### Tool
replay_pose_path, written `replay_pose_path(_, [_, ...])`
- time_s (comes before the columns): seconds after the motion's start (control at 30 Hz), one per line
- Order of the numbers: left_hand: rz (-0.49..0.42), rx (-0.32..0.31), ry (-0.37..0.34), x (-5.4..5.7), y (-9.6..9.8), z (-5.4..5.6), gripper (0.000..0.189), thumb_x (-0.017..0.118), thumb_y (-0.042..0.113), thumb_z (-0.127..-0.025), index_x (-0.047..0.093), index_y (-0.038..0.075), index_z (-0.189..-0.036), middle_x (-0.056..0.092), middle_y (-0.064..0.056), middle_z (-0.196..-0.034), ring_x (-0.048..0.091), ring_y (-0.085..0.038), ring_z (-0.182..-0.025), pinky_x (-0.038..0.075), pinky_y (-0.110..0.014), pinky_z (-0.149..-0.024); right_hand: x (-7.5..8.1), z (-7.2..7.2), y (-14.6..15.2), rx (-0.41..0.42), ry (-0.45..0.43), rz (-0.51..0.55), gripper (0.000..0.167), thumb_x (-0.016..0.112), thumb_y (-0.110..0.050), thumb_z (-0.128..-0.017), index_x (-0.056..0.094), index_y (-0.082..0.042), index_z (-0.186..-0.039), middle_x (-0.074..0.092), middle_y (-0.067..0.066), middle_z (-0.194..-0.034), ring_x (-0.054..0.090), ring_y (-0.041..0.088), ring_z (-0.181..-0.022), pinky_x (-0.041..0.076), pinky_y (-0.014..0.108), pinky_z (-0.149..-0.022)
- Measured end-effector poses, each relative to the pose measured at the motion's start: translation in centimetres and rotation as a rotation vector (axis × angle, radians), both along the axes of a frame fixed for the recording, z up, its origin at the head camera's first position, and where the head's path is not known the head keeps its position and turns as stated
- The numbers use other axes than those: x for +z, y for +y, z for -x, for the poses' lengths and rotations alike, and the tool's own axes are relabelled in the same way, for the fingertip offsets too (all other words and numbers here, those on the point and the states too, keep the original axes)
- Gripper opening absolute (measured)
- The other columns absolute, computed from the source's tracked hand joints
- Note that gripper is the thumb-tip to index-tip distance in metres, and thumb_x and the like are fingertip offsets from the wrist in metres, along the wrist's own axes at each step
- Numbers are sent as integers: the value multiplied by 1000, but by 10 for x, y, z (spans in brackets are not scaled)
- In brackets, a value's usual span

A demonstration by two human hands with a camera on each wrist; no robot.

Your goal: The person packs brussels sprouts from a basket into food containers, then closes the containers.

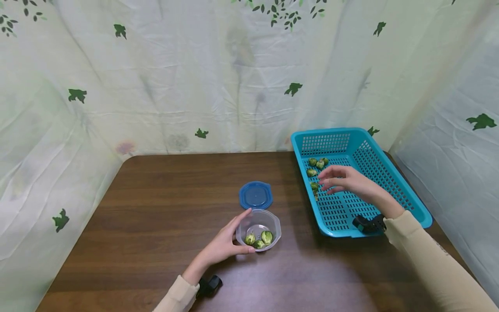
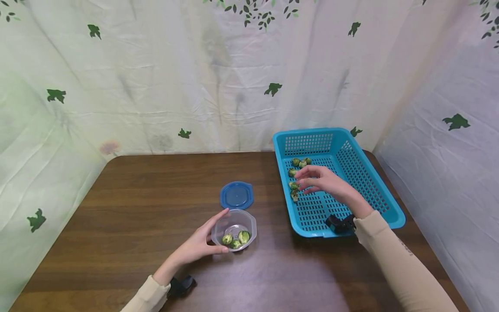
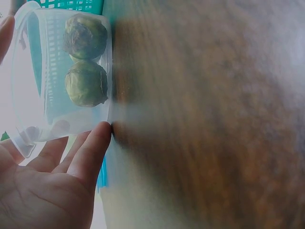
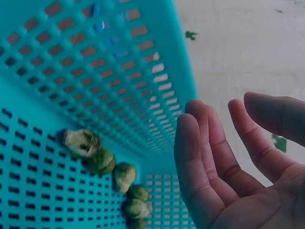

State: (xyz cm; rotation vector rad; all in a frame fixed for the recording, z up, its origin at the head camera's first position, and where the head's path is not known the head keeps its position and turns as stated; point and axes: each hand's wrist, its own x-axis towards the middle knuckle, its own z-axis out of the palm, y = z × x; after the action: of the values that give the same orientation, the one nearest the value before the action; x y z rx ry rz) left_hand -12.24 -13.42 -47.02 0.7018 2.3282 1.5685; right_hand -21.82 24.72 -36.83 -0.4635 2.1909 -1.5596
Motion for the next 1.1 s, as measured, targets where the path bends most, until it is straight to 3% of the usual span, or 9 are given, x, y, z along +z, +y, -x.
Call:
replay_pose_path(0.13, [5, 1, -3, 0, 0, 0, 97, 83, 23, -76, 24, 15, -153, 35, -7, -147, 37, -26, -131, 42, -40, -97, -4, 5, 4, 2, -15, -6, 25, 60, -10, -94, 55, 3, -115, 59, 17, -115, 60, 38, -102, 46, 55, -89])
replay_pose_path(0.43, [7, 2, -18, 0, 0, 0, 98, 83, 22, -76, 23, 16, -153, 34, -8, -147, 36, -26, -131, 43, -41, -97, -11, 16, 10, 24, -62, -41, 36, 55, -9, -97, 44, 13, -123, 48, 35, -125, 52, 49, -109, 44, 57, -91])
replay_pose_path(0.97, [0, -5, -2, 0, 1, 0, 95, 82, 20, -78, 23, 14, -153, 34, -12, -147, 37, -31, -131, 42, -46, -97, -29, 31, 8, 123, -115, -187, 35, 51, -13, -99, 48, 8, -126, 50, 28, -126, 52, 43, -112, 44, 54, -92])
replay_pose_path(1.03, [-8, -7, 0, 10, 3, -4, 93, 81, 15, -78, 23, 9, -152, 34, -16, -147, 37, -35, -130, 42, -49, -96, -30, 32, 7, 136, -130, -193, 34, 52, -13, -99, 49, 7, -126, 50, 27, -126, 52, 42, -111, 45, 53, -92])
replay_pose_path(1.1, [-4, -3, -1, 10, 3, -4, 94, 81, 16, -78, 24, 11, -152, 34, -15, -147, 37, -33, -130, 42, -47, -97, -32, 33, 6, 145, -143, -203, 33, 52, -13, -99, 50, 7, -126, 51, 26, -125, 53, 41, -109, 46, 52, -90])
